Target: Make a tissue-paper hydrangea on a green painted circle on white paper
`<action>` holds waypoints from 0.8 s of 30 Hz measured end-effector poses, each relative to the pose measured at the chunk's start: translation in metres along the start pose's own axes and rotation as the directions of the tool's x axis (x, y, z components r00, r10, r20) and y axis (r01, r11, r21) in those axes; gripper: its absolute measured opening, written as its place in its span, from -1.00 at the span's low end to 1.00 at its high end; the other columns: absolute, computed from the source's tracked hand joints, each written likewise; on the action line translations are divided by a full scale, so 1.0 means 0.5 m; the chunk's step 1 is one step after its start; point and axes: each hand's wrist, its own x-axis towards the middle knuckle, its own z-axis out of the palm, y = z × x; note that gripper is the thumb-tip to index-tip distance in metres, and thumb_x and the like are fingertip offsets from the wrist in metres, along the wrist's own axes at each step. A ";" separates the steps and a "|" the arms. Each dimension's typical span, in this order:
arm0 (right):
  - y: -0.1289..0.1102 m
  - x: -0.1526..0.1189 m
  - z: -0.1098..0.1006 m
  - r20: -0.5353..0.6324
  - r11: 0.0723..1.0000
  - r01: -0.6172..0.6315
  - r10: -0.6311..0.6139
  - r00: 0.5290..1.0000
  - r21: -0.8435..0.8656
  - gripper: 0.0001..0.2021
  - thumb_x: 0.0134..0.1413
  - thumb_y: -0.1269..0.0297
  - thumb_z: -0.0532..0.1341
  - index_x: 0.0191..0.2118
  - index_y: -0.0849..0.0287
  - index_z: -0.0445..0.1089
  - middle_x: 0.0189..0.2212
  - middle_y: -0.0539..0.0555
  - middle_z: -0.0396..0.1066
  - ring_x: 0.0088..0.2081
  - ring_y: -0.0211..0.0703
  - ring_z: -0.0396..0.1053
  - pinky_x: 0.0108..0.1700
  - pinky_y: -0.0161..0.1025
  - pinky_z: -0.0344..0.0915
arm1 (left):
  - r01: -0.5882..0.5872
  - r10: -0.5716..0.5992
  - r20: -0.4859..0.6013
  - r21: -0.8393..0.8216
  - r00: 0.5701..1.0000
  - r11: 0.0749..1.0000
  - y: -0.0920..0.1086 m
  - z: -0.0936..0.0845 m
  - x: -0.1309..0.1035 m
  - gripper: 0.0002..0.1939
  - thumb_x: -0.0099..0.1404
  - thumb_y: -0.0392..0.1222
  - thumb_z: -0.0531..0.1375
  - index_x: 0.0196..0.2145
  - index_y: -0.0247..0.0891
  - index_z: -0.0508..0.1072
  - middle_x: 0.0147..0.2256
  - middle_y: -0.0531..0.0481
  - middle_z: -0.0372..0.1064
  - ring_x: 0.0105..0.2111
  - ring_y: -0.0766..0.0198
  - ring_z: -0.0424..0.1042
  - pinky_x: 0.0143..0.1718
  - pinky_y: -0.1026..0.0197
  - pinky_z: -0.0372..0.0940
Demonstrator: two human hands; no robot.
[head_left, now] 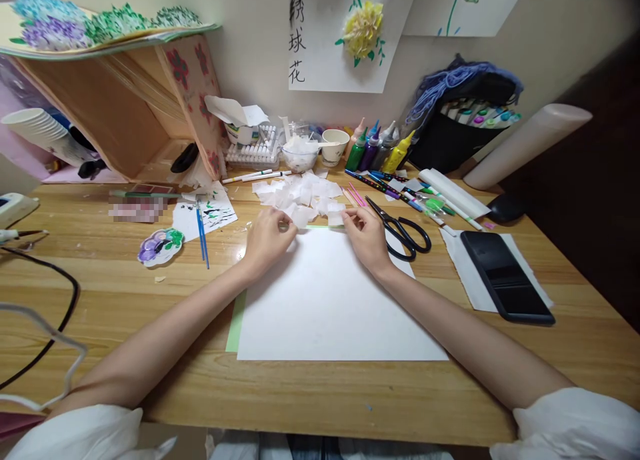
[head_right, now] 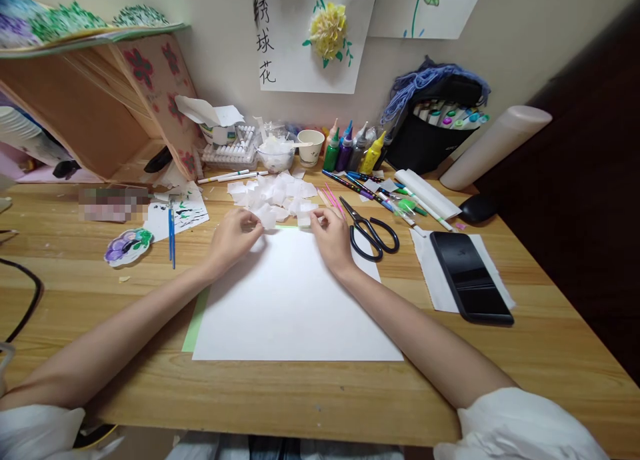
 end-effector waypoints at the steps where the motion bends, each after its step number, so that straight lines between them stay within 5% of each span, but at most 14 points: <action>1: -0.001 0.000 0.000 -0.016 0.999 0.029 -0.030 0.999 -0.040 -0.86 0.07 0.26 0.15 -0.29 0.18 0.41 -0.31 0.11 0.37 -0.28 -0.10 0.28 -0.20 -0.13 0.23 | -0.005 0.004 0.015 0.070 1.000 0.998 -0.007 -0.010 0.010 -0.85 0.12 -0.20 0.09 -0.48 -0.26 0.44 -0.36 -0.10 0.38 -0.28 0.14 0.31 -0.29 0.18 0.16; 6: -0.018 -0.013 -0.002 0.022 0.962 0.221 -0.220 0.975 -0.161 -0.74 0.08 0.33 0.15 -0.07 0.11 0.33 -0.17 0.15 0.31 -0.08 0.02 0.23 -0.03 0.02 0.17 | -0.030 -0.022 0.182 0.279 0.983 0.960 -0.019 -0.088 0.041 -0.84 0.07 -0.12 0.16 -0.49 -0.24 0.49 -0.42 -0.10 0.45 -0.43 0.17 0.34 -0.46 0.23 0.08; 11: -0.035 -0.027 -0.003 0.113 0.935 0.326 -0.311 0.944 -0.144 -0.74 0.11 0.35 0.11 -0.05 0.10 0.30 -0.15 0.15 0.29 -0.04 0.03 0.20 0.01 0.02 0.15 | -0.163 -0.041 0.578 0.297 0.815 0.941 -0.012 -0.142 0.035 -0.88 -0.13 -0.09 0.28 -0.59 -0.16 0.51 -0.55 0.02 0.43 -0.56 0.25 0.30 -0.55 0.28 0.00; 24: -0.042 -0.031 -0.003 0.164 0.918 0.383 -0.365 0.917 -0.101 -0.74 0.13 0.39 0.06 -0.07 0.12 0.33 -0.20 0.15 0.29 -0.08 0.01 0.24 -0.01 0.02 0.16 | -0.208 0.044 0.650 0.178 0.759 0.962 -0.014 -0.132 0.040 -0.92 -0.12 -0.22 0.19 -0.64 -0.23 0.49 -0.60 0.00 0.43 -0.62 0.31 0.27 -0.61 0.30 0.01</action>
